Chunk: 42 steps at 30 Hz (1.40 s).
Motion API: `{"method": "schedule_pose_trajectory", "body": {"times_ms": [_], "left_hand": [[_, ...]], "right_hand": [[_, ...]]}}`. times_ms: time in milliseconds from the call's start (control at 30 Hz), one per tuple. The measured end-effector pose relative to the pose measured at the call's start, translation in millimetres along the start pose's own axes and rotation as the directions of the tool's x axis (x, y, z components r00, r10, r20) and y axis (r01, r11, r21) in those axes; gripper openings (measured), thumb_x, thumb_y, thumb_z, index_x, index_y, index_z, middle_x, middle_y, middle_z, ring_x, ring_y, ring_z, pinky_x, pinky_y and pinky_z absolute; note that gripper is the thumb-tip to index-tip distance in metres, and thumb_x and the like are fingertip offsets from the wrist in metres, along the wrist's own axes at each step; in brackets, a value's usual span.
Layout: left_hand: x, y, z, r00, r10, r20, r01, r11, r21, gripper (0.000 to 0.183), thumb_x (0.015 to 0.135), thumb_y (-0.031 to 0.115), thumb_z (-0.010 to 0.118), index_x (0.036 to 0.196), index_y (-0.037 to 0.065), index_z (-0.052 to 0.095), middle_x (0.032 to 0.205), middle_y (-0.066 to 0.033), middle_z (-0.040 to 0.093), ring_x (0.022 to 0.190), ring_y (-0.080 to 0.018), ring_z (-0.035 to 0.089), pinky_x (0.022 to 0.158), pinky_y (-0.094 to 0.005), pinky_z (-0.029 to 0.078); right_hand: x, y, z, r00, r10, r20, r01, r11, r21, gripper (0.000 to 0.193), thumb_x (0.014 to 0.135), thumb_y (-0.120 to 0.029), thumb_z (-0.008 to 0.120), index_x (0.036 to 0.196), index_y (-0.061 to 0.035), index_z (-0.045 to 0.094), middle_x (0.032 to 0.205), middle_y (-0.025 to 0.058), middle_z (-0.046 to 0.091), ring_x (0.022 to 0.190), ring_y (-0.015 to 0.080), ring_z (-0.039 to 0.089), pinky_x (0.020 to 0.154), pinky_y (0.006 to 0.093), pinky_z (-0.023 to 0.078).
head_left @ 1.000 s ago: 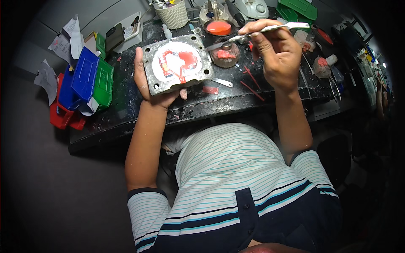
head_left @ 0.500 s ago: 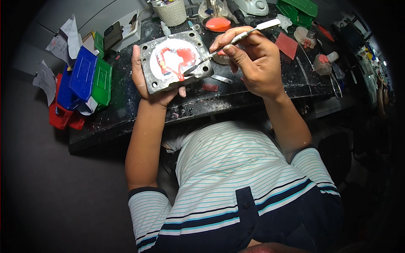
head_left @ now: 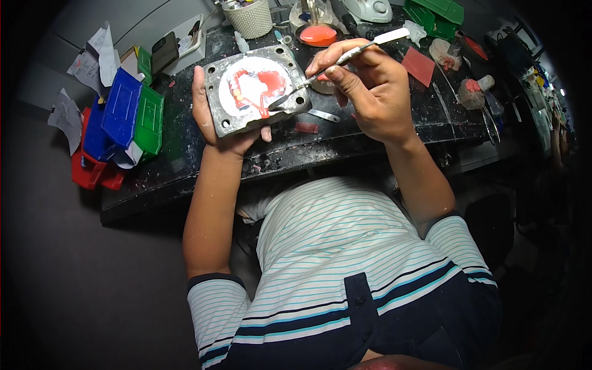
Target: The person shapes a pink wax-like material on a dental cast using a metal spatula and their fingers. They repeatedly apply, smooth, and trim the material on the cast held in the left hand while using tools from the workbench.
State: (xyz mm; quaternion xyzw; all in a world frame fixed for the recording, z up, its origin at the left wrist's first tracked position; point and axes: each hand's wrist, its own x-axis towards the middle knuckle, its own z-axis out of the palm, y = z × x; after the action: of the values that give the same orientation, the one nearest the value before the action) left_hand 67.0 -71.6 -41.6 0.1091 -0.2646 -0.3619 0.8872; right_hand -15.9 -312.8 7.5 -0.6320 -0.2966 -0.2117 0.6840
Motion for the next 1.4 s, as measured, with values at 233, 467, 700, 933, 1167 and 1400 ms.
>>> {"method": "schedule_pose_trajectory", "body": {"times_ms": [233, 467, 700, 933, 1167, 1400], "left_hand": [[0.1, 0.5, 1.5, 1.0, -0.003, -0.018, 0.003, 1.0, 0.012, 0.09, 0.1, 0.073, 0.039, 0.147, -0.004, 0.046, 0.136, -0.0311, 0.06, 0.104, -0.0542, 0.069, 0.058, -0.0667, 0.062], [0.9, -0.6, 2.5, 1.0, -0.016, 0.002, 0.016, 1.0, -0.019, 0.092, 0.099, 0.073, 0.04, 0.147, -0.005, 0.045, 0.136, -0.0323, 0.059, 0.105, -0.0545, 0.069, 0.06, -0.0673, 0.062], [2.3, 0.3, -1.2, 0.999, -0.015, 0.029, 0.015, 1.0, -0.016, 0.092, 0.099, 0.073, 0.04, 0.147, -0.005, 0.045, 0.138, -0.0325, 0.058, 0.106, -0.0555, 0.068, 0.062, -0.0681, 0.062], [1.2, 0.0, -0.7, 0.999, -0.002, 0.033, 0.003, 1.0, -0.031, 0.092, 0.099, 0.073, 0.04, 0.147, -0.005, 0.045, 0.137, -0.0323, 0.059, 0.105, -0.0554, 0.068, 0.061, -0.068, 0.062], [-1.6, -0.1, 2.7, 0.996, 0.069, -0.052, -0.063, 0.993, 0.102, 0.088, 0.102, 0.07, 0.036, 0.148, -0.004, 0.044, 0.137, -0.0314, 0.06, 0.1, -0.0517, 0.071, 0.05, -0.0581, 0.062], [0.9, -4.0, 9.4, 0.985, 0.125, -0.116, -0.109, 0.985, 0.131, 0.086, 0.102, 0.069, 0.037, 0.145, -0.005, 0.047, 0.13, -0.0294, 0.064, 0.093, -0.0483, 0.073, 0.046, -0.0557, 0.061]], "right_hand": [[0.0, -2.3, 0.2, 1.0, -0.006, 0.025, 0.006, 1.0, -0.016, 0.015, 0.098, 0.01, 0.059, 0.111, 0.007, 0.065, 0.104, 0.0124, 0.071, 0.099, 0.0159, 0.07, 0.092, 0.0289, 0.056], [0.8, -1.1, 0.1, 0.999, -0.046, 0.024, 0.047, 0.998, -0.039, 0.015, 0.098, 0.01, 0.059, 0.111, 0.0074, 0.065, 0.103, 0.0124, 0.071, 0.1, 0.017, 0.071, 0.092, 0.0296, 0.057], [1.9, -1.6, 0.3, 0.999, -0.045, 0.01, 0.046, 0.998, -0.031, 0.015, 0.098, 0.011, 0.058, 0.109, 0.0072, 0.066, 0.104, 0.0132, 0.071, 0.099, 0.0175, 0.071, 0.093, 0.03, 0.057], [7.8, 1.2, -40.3, 0.981, -0.117, -0.156, 0.077, 0.967, -0.244, 0.01, 0.104, -0.004, 0.062, 0.112, -0.0007, 0.066, 0.105, 0.0111, 0.075, 0.077, 0.0049, 0.063, 0.059, 0.0185, 0.046], [1.9, 15.2, -77.1, 0.95, -0.068, -0.304, -0.024, 0.957, -0.29, 0.01, 0.104, -0.002, 0.062, 0.113, 0.0007, 0.065, 0.107, 0.0118, 0.075, 0.071, 0.0034, 0.058, 0.058, 0.0183, 0.043], [4.5, 18.1, -74.8, 0.943, -0.034, -0.331, -0.073, 0.949, -0.306, 0.01, 0.104, -0.002, 0.061, 0.113, 0.0007, 0.065, 0.107, 0.0119, 0.075, 0.072, 0.0032, 0.058, 0.058, 0.018, 0.044]]}}
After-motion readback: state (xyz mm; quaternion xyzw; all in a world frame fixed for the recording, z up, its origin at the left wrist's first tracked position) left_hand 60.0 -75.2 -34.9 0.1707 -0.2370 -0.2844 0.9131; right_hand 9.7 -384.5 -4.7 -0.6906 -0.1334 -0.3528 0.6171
